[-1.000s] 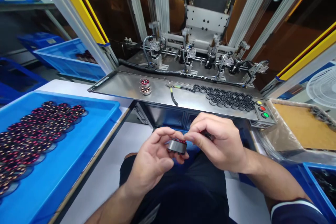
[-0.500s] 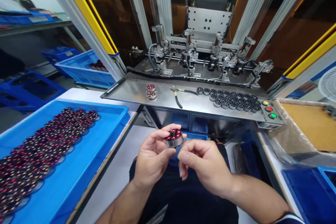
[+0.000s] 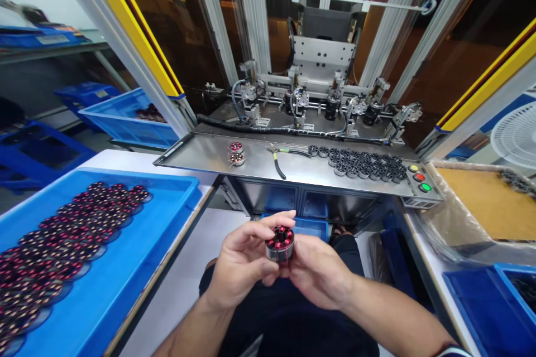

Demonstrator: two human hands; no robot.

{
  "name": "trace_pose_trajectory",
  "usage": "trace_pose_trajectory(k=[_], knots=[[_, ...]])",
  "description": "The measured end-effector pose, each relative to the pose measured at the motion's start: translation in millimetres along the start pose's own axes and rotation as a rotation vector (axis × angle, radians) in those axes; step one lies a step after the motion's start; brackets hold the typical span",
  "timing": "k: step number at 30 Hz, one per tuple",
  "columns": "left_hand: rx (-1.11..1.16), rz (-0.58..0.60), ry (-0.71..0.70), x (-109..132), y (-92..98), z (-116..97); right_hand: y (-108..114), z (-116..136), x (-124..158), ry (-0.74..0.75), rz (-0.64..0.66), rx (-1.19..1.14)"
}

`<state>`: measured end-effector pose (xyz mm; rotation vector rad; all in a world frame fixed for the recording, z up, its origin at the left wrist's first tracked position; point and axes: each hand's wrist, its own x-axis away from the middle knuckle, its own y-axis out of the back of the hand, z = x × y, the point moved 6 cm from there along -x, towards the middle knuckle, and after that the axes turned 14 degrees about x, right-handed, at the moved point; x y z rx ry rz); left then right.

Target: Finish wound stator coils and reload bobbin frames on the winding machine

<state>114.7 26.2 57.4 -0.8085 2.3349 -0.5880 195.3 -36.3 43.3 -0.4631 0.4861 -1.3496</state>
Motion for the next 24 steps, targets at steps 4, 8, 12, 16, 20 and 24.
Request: trace_pose_trajectory(k=[4,8,12,16,20,24], knots=[[-0.077,0.056,-0.019,0,-0.2,-4,9,8,2,0.147,-0.089,0.214],[-0.471,-0.097,-0.068,6,6.7,-16,14,46,20,0.679,-0.333,1.039],[-0.733,-0.029,-0.044,10,-5.5,-17,7,55,33,0.979,-0.42,1.447],[-0.751,0.003,-0.088,7,-12.7,-18,7,54,35,0.931,-0.396,1.416],[-0.77,0.018,-0.125,5,-11.1,-19,12,58,35,0.783,-0.297,1.207],[-0.938,0.049,-0.293,7,-16.0,-28,13,62,28,0.644,-0.277,1.099]])
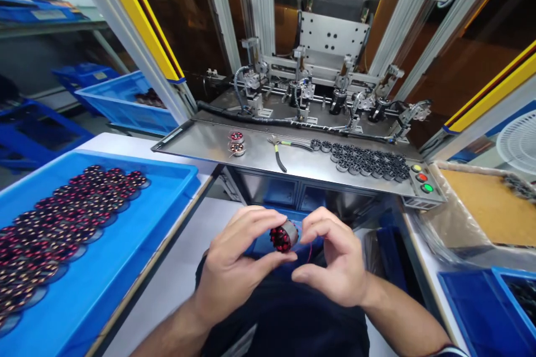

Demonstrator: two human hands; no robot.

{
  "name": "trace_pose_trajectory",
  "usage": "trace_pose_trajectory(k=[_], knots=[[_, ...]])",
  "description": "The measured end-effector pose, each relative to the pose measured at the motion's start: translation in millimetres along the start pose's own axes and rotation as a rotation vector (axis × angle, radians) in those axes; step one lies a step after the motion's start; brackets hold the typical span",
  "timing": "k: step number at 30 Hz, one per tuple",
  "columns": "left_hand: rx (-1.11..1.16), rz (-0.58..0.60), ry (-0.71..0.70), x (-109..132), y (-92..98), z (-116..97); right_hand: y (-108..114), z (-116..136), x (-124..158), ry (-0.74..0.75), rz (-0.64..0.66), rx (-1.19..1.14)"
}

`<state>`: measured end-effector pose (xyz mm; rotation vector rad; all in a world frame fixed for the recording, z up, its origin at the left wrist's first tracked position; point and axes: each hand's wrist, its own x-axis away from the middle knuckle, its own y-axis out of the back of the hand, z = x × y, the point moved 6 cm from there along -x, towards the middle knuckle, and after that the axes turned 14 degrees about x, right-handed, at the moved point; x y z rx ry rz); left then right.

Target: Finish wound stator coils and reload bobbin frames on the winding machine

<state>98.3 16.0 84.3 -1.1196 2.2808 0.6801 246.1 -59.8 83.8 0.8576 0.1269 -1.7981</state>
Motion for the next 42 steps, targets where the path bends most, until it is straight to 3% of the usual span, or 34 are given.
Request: trace_pose_trajectory(k=[4,7,11,15,19,23,29,32,36,42], knots=[[-0.156,0.017,-0.149,-2,1.5,-11,-6,4,-5,-0.033,0.045,0.079],[-0.169,0.009,-0.143,-1,5.5,-11,-7,8,-6,-0.013,0.087,0.114],[0.035,0.025,0.052,5,5.7,1,2,16,-12,0.033,0.147,0.138],[0.487,0.005,0.357,14,-5.2,14,12,17,-22,-0.017,0.215,0.115],[0.7,-0.017,0.426,16,-14.7,14,15,21,-27,-0.029,0.226,0.101],[0.554,-0.025,0.331,14,-12.4,8,19,16,-24,-0.07,0.241,0.071],[0.19,0.086,0.179,11,-4.9,-4,38,-12,-21,-0.346,0.369,-0.035],[0.03,0.145,0.109,10,-4.4,-10,35,-1,-28,-0.264,0.421,-0.014],[0.001,0.184,0.053,8,-5.9,-18,14,16,-35,-0.148,0.599,0.102],[0.091,0.25,0.13,14,0.4,-20,15,25,-41,0.104,0.747,0.302]])
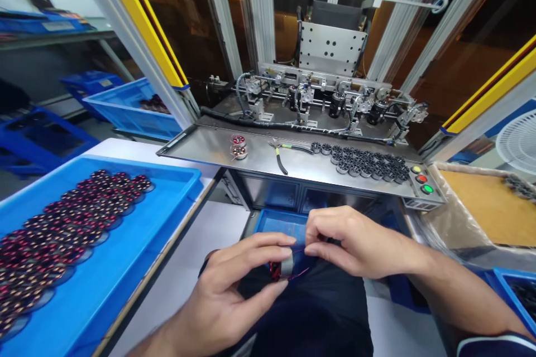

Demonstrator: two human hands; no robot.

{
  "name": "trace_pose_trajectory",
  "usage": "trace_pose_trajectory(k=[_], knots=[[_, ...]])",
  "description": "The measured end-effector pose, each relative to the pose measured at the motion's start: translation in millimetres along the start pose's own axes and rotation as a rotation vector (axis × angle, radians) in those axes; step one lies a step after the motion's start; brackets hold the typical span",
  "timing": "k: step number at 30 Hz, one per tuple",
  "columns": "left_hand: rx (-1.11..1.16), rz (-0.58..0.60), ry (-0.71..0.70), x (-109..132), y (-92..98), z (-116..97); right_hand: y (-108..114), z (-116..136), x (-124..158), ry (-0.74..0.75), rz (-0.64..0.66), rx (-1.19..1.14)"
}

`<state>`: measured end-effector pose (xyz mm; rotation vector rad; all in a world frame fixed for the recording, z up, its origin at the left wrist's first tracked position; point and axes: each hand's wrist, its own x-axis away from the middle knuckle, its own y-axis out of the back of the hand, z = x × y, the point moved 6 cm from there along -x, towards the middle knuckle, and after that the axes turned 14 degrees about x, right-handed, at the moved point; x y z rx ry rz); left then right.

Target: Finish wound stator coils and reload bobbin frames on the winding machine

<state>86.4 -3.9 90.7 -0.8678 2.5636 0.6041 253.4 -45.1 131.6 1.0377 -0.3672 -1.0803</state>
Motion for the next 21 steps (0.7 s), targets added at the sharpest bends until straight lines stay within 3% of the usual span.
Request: trace_pose_trajectory(k=[3,5,9,13,17,21], knots=[[0.19,-0.081,0.072,9,7.6,7,0,-18,-4,0.041,0.182,0.134],[0.346,-0.211,0.132,15,13.9,17,2,-45,-19,-0.055,0.206,0.238],[0.594,-0.533,0.271,24,25.6,46,3,-112,-74,-0.384,-0.087,0.457],[0.691,-0.613,0.267,25,33.1,56,-27,-158,-125,-0.556,-0.154,0.541],[0.662,-0.735,0.232,34,45.0,54,-45,-178,-139,-0.679,-0.156,0.545],[0.631,-0.798,0.164,36,48.5,48,-42,-180,-134,-0.613,-0.206,0.465]])
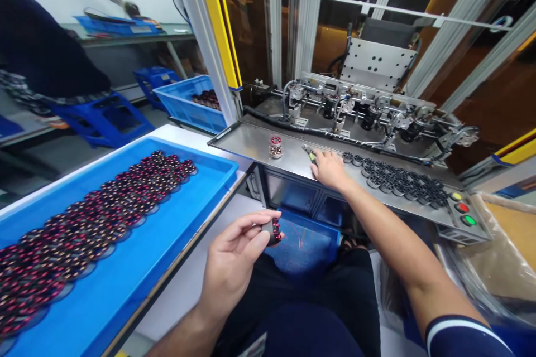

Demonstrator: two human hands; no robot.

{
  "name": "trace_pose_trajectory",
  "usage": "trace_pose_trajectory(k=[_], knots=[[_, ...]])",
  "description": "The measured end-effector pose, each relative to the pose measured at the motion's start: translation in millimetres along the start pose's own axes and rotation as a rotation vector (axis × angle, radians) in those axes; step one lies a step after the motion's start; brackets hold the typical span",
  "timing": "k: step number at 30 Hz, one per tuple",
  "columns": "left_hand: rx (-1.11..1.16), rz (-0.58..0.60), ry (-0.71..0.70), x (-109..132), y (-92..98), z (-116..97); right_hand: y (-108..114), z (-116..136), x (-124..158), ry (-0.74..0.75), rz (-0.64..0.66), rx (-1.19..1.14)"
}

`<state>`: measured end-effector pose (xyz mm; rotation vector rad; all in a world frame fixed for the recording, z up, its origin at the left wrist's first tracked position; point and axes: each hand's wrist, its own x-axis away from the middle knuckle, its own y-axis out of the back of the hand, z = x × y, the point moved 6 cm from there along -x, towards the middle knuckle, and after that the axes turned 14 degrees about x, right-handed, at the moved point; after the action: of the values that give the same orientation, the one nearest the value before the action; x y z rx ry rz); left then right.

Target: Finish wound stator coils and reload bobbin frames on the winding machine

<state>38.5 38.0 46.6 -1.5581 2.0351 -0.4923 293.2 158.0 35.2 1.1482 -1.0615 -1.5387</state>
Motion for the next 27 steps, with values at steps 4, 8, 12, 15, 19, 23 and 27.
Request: trace_pose_trajectory(k=[4,8,12,15,19,23,27], knots=[[0.006,0.019,-0.002,1,-5.2,2,19,-14,9,0.056,-0.03,-0.224],[0.013,0.007,0.011,2,-4.6,6,37,-19,59,0.097,0.0,-0.534],[0.008,-0.003,0.055,0,-2.2,13,24,1,156,0.161,0.17,-0.877],[0.015,-0.011,0.131,0,-2.9,21,-1,15,221,0.121,0.223,-1.001],[0.028,-0.015,0.173,0,-8.2,29,-12,27,255,0.21,0.082,-0.839],[0.025,0.012,0.167,0,-15.9,30,1,30,251,0.301,-0.027,-0.72],[0.001,0.098,0.193,3,-22.8,28,14,35,242,0.379,-0.079,-0.741]])
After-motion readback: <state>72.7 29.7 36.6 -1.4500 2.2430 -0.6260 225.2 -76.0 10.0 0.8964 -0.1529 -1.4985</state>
